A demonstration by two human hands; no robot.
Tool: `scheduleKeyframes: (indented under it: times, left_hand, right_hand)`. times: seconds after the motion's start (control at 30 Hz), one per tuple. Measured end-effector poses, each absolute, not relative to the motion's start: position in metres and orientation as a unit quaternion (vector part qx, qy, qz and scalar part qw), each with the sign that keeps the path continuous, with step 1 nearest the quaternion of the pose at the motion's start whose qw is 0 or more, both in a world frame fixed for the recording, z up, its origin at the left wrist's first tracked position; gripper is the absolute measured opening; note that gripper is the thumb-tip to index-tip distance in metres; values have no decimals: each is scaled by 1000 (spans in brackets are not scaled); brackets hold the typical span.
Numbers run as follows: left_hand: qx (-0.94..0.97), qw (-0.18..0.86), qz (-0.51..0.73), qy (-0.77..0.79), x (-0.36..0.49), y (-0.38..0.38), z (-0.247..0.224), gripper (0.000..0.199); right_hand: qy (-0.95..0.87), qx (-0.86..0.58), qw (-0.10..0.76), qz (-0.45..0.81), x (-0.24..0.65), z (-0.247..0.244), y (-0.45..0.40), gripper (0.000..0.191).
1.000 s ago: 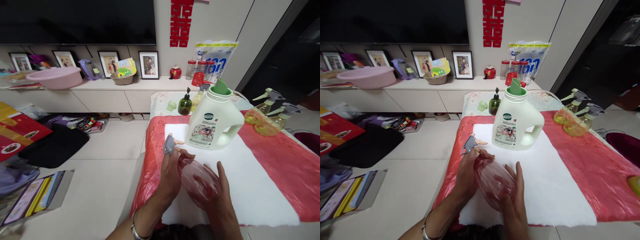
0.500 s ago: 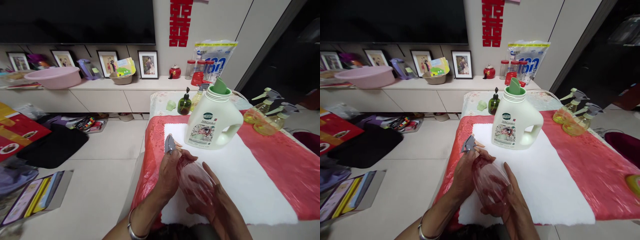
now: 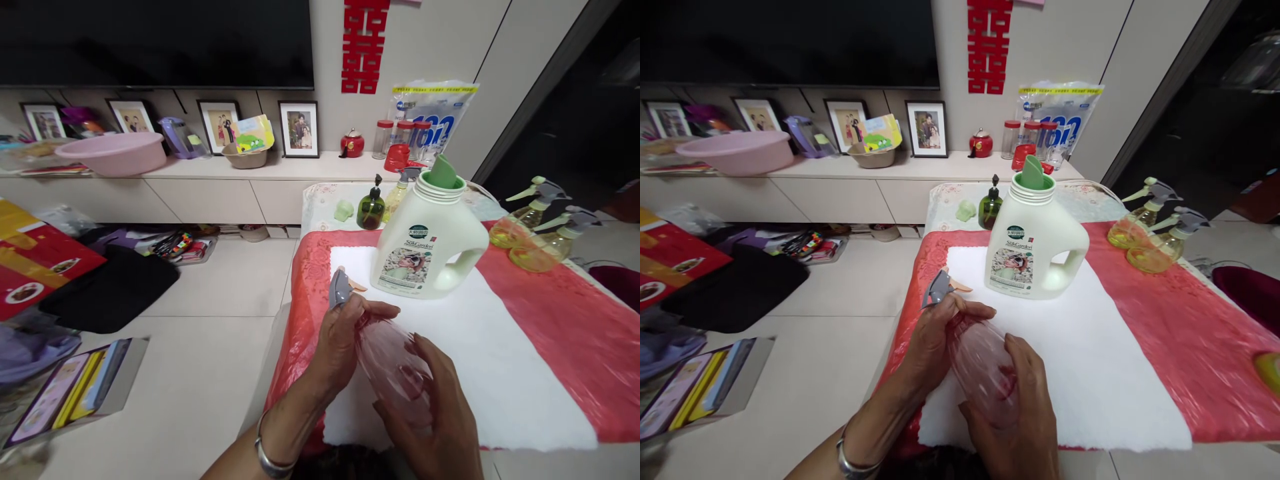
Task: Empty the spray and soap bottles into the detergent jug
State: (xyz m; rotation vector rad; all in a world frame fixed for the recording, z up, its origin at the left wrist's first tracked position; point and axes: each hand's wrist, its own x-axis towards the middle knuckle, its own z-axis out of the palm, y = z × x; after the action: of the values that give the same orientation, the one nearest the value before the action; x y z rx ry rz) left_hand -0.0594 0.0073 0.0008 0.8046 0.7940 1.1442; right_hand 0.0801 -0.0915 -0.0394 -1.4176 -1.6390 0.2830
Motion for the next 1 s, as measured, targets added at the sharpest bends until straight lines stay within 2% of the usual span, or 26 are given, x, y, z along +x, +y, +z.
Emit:
scheduleKeyframes:
  times: [0.27,0.47,0.57,0.67,0.77,0.83,1.0]
  left_hand:
    - [368,697,500,359,-58,5,-1,49]
    - [259,690,547,396,-44,0,6,43]
    - [219,699,560,387,-42,-1,8,41]
    - [266,704,539,377,-47,-1,7,43]
    - [353,698,505,366,-54,0,2,47]
    - [396,684,496,360,-57,2,-2,50]
    - [404,687,492,349,-56,3,-6,51]
  right_hand:
    - [-684,-574,436,112,88,-33,-91,71]
    - [-727,-549,405,-72,84,-27,-85,49]
    - [-726,-547,402,-106,83,-29,-83,46]
    - [-714,-558,420,-44,85,-31,-86,57]
    - [-669,-578,454,110,88,-32,-92,71]
    - [-634,-587,462,201,90,-31,-95,73]
    - [-550,-602,470,338,94,-26,-98,79]
